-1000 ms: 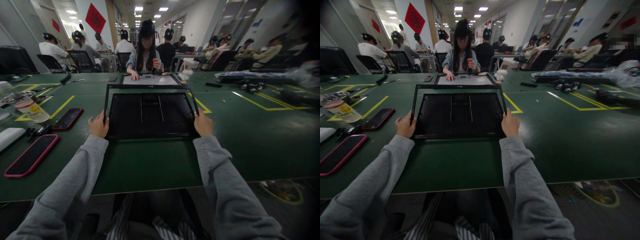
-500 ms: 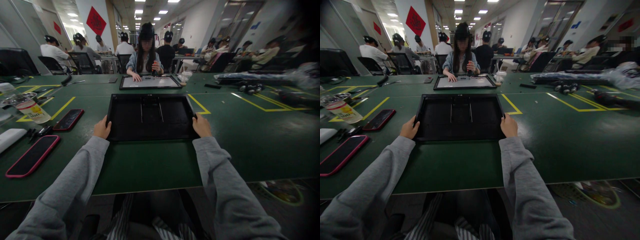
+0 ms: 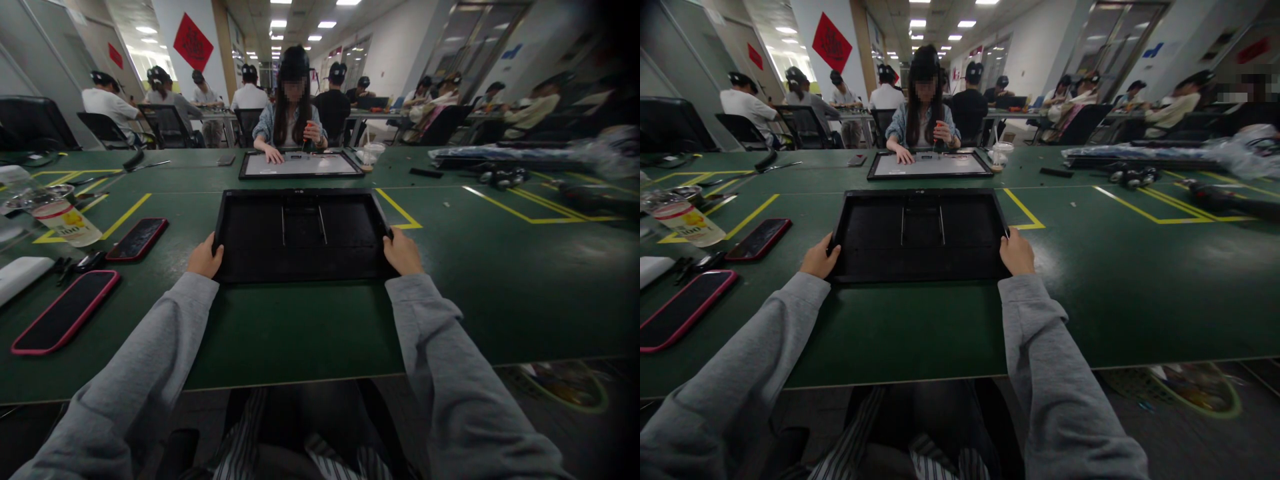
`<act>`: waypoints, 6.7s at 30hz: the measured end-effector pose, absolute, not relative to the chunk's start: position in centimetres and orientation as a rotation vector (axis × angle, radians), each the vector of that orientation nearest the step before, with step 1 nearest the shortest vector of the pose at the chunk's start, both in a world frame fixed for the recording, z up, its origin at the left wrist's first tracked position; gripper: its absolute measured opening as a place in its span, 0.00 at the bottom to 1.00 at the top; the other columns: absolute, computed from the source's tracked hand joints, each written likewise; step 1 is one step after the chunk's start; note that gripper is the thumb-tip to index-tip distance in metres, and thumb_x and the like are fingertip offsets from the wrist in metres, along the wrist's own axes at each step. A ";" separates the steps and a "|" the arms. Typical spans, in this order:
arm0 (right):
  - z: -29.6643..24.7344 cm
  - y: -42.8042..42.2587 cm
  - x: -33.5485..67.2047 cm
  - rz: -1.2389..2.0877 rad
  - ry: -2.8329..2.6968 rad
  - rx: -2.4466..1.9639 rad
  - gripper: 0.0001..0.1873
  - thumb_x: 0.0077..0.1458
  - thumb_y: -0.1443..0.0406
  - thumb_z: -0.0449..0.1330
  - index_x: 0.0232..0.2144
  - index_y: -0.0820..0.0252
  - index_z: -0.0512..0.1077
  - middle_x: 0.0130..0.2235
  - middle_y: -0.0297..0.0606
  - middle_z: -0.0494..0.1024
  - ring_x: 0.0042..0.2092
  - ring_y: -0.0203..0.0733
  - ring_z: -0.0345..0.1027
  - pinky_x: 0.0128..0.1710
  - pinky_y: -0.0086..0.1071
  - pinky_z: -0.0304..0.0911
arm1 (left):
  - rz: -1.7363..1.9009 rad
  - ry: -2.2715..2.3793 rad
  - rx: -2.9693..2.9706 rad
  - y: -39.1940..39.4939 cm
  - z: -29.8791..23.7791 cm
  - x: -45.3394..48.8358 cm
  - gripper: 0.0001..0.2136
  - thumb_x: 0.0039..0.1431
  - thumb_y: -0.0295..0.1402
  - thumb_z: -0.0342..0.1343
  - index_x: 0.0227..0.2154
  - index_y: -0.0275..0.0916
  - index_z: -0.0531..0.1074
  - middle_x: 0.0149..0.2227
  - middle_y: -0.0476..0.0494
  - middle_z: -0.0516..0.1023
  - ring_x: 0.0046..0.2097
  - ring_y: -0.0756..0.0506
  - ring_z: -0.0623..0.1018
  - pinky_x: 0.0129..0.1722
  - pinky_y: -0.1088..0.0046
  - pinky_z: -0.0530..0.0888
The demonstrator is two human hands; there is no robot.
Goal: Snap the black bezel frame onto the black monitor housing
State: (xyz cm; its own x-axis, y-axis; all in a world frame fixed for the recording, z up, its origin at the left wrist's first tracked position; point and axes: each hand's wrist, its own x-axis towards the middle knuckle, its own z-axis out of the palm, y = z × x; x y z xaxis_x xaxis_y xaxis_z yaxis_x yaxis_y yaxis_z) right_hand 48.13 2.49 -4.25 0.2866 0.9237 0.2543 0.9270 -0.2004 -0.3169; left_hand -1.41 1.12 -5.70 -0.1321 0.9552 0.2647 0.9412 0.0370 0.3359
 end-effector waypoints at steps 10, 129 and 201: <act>-4.6 2.9 48.3 -0.003 -1.677 -2.157 0.26 0.62 0.62 0.49 0.59 0.69 0.62 0.48 0.58 0.76 0.49 0.55 0.71 0.47 0.43 0.63 | 0.656 2.242 2.041 0.9 -5.4 -1.1 0.28 0.62 0.40 0.43 0.63 0.33 0.57 0.53 0.31 0.74 0.51 0.37 0.76 0.51 0.59 0.70; -5.2 3.2 49.0 -0.020 -1.829 -2.072 0.28 0.61 0.60 0.49 0.58 0.75 0.59 0.52 0.63 0.73 0.51 0.59 0.69 0.51 0.46 0.62 | 0.385 2.306 2.162 0.9 -5.2 -1.4 0.31 0.64 0.42 0.40 0.65 0.27 0.51 0.51 0.27 0.74 0.51 0.36 0.75 0.51 0.59 0.70; -4.8 2.9 49.0 -0.054 -1.855 -2.104 0.27 0.61 0.64 0.45 0.58 0.77 0.60 0.48 0.62 0.75 0.46 0.57 0.72 0.45 0.43 0.63 | 0.411 2.293 2.182 1.0 -5.4 -1.6 0.31 0.63 0.41 0.41 0.64 0.26 0.53 0.49 0.26 0.75 0.50 0.35 0.76 0.50 0.58 0.71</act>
